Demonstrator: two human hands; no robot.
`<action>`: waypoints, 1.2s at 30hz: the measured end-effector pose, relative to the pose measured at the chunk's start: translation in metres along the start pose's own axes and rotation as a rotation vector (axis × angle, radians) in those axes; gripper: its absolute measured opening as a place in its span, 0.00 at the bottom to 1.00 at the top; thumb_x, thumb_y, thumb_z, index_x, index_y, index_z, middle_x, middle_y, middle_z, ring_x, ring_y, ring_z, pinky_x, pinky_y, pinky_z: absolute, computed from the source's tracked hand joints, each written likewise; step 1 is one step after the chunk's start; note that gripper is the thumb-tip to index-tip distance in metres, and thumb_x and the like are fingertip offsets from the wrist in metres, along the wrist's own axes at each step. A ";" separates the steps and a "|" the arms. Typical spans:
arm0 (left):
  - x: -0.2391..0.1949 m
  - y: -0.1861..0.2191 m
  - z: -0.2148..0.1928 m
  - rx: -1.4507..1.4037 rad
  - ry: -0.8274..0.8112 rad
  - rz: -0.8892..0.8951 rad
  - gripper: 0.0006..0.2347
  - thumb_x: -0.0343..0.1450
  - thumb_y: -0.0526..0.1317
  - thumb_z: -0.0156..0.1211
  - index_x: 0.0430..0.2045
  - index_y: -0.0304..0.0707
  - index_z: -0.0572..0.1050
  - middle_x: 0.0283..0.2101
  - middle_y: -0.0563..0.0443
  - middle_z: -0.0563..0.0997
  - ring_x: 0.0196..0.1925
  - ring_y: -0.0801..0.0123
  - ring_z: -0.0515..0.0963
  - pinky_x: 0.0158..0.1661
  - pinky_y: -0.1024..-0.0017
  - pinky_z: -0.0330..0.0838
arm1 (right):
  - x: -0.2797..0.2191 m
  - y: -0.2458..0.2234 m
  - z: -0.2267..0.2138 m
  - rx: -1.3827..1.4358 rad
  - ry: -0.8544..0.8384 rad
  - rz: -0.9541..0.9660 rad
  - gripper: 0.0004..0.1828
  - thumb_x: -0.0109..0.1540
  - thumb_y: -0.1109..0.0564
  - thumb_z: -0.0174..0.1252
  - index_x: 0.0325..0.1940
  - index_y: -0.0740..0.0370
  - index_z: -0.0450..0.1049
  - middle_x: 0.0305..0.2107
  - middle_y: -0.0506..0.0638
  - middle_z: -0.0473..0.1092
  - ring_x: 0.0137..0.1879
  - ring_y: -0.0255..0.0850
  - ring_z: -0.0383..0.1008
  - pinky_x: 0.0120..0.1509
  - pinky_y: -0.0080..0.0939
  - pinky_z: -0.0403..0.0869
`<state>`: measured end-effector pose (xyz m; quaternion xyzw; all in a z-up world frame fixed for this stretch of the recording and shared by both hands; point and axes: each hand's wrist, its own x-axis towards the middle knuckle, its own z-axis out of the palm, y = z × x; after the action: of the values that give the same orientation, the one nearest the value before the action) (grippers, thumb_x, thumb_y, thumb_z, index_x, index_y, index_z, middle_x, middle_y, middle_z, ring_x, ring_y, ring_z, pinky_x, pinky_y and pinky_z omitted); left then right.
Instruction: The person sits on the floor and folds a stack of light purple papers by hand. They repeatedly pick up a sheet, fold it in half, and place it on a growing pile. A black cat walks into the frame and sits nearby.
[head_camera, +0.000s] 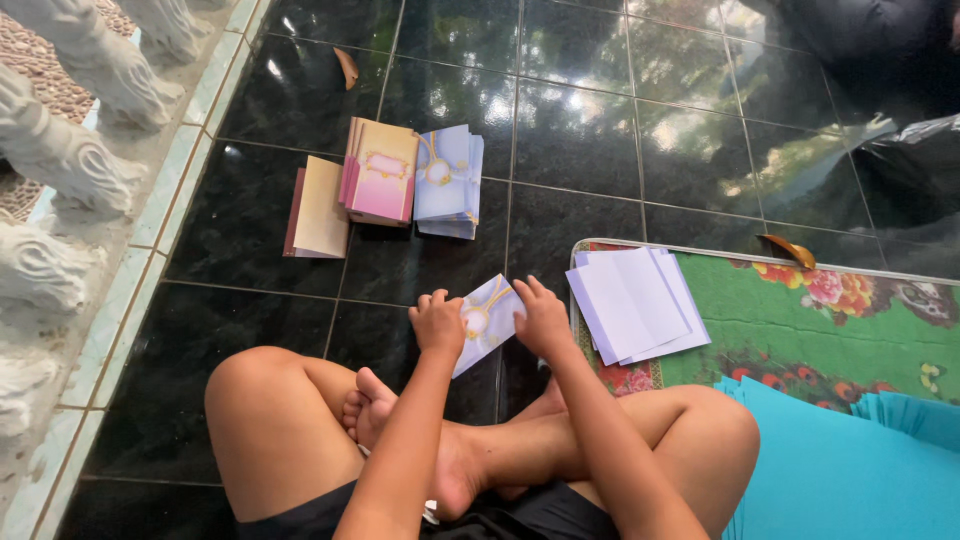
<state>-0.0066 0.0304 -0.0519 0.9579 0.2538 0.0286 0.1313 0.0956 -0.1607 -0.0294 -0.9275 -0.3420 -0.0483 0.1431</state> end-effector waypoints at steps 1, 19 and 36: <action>-0.001 0.001 -0.001 0.000 0.000 -0.005 0.14 0.62 0.49 0.72 0.40 0.66 0.82 0.54 0.60 0.77 0.57 0.59 0.73 0.51 0.57 0.66 | 0.000 -0.021 -0.007 0.001 -0.003 -0.004 0.37 0.53 0.51 0.64 0.68 0.46 0.68 0.61 0.60 0.69 0.56 0.60 0.77 0.55 0.60 0.78; -0.032 0.039 0.000 -0.101 -0.022 0.328 0.29 0.70 0.36 0.53 0.71 0.45 0.59 0.73 0.39 0.62 0.75 0.49 0.60 0.63 0.41 0.59 | -0.006 -0.058 -0.021 -0.219 -0.574 0.225 0.49 0.64 0.27 0.43 0.82 0.46 0.40 0.79 0.47 0.39 0.83 0.50 0.37 0.79 0.76 0.38; -0.031 0.029 -0.089 0.028 -0.560 -0.095 0.30 0.78 0.51 0.33 0.76 0.52 0.35 0.79 0.53 0.27 0.80 0.59 0.25 0.69 0.32 0.19 | 0.002 -0.085 -0.015 0.265 -0.513 -0.051 0.38 0.71 0.31 0.36 0.82 0.47 0.45 0.75 0.52 0.53 0.81 0.47 0.48 0.81 0.68 0.43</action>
<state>-0.0307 0.0120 0.0423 0.9173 0.2527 -0.2466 0.1843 0.0420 -0.1020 0.0049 -0.8737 -0.3933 0.2295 0.1709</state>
